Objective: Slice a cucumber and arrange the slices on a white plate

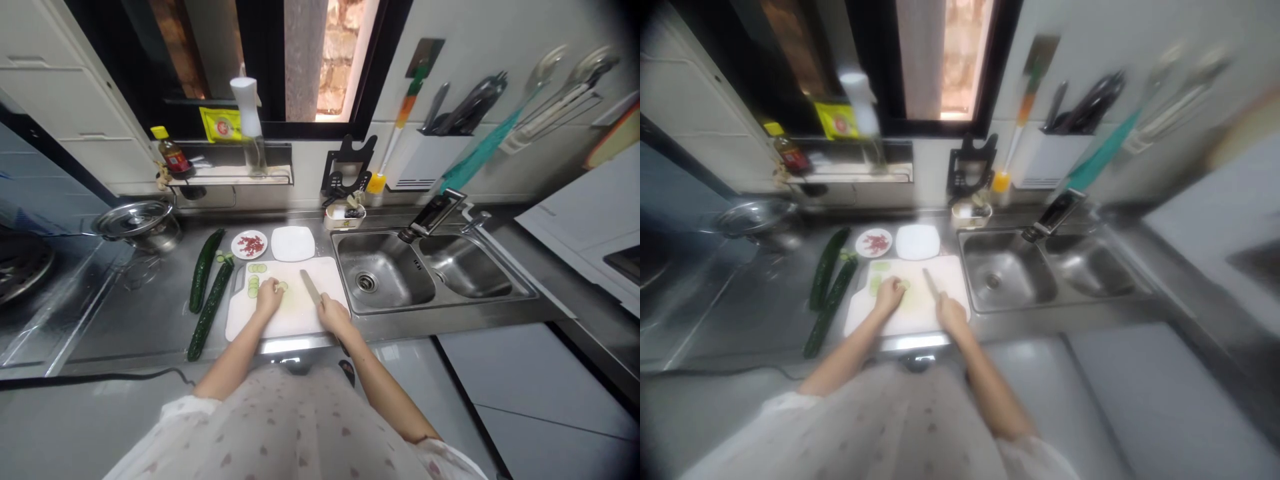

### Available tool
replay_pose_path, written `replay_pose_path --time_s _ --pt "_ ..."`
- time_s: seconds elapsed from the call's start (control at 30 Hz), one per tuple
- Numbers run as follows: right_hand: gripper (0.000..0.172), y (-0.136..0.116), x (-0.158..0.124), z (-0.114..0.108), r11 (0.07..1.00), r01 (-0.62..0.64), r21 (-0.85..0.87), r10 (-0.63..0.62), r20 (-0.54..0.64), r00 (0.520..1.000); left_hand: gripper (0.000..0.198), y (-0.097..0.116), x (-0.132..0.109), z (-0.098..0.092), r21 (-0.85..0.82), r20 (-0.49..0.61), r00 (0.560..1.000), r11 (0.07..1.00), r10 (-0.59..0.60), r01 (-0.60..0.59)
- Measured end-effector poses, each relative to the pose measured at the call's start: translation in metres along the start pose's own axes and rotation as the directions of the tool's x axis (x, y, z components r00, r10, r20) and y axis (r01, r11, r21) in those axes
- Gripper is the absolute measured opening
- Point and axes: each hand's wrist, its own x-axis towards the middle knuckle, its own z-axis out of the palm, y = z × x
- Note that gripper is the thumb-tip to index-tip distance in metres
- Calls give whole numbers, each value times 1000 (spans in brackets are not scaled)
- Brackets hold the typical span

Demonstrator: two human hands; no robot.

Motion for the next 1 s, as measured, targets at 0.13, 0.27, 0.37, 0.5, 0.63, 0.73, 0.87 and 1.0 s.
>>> replay_pose_path --time_s 0.13,0.27,0.37,0.5,0.63,0.73,0.87,1.0 --pt "29 -2 1 0 1000 -1 -22 1 4 1000 21 2 1 0 4 5 1000 1000 -12 12" --pt "30 -4 3 -1 999 -2 -32 3 17 1000 18 5 5 0 41 13 999 998 -41 41" --pt "32 -4 6 0 999 -14 -30 15 53 998 16 7 9 -1 59 27 996 995 -81 79" --pt "32 -5 8 2 1000 -9 -27 11 55 998 13 12 13 -3 52 38 992 992 -117 114" --pt "33 -2 9 4 1000 -13 -13 14 37 999 7 18 11 -7 -3 50 989 991 -136 137" --pt "32 0 11 4 1000 -24 -4 24 43 999 5 22 9 -10 -48 65 987 988 -145 148" --pt "31 0 13 3 999 -30 -11 31 58 998 9 24 8 -13 -66 76 985 985 -155 160" --pt "32 -2 13 4 999 -33 -17 34 49 998 17 25 9 -14 -44 79 982 983 -173 177"
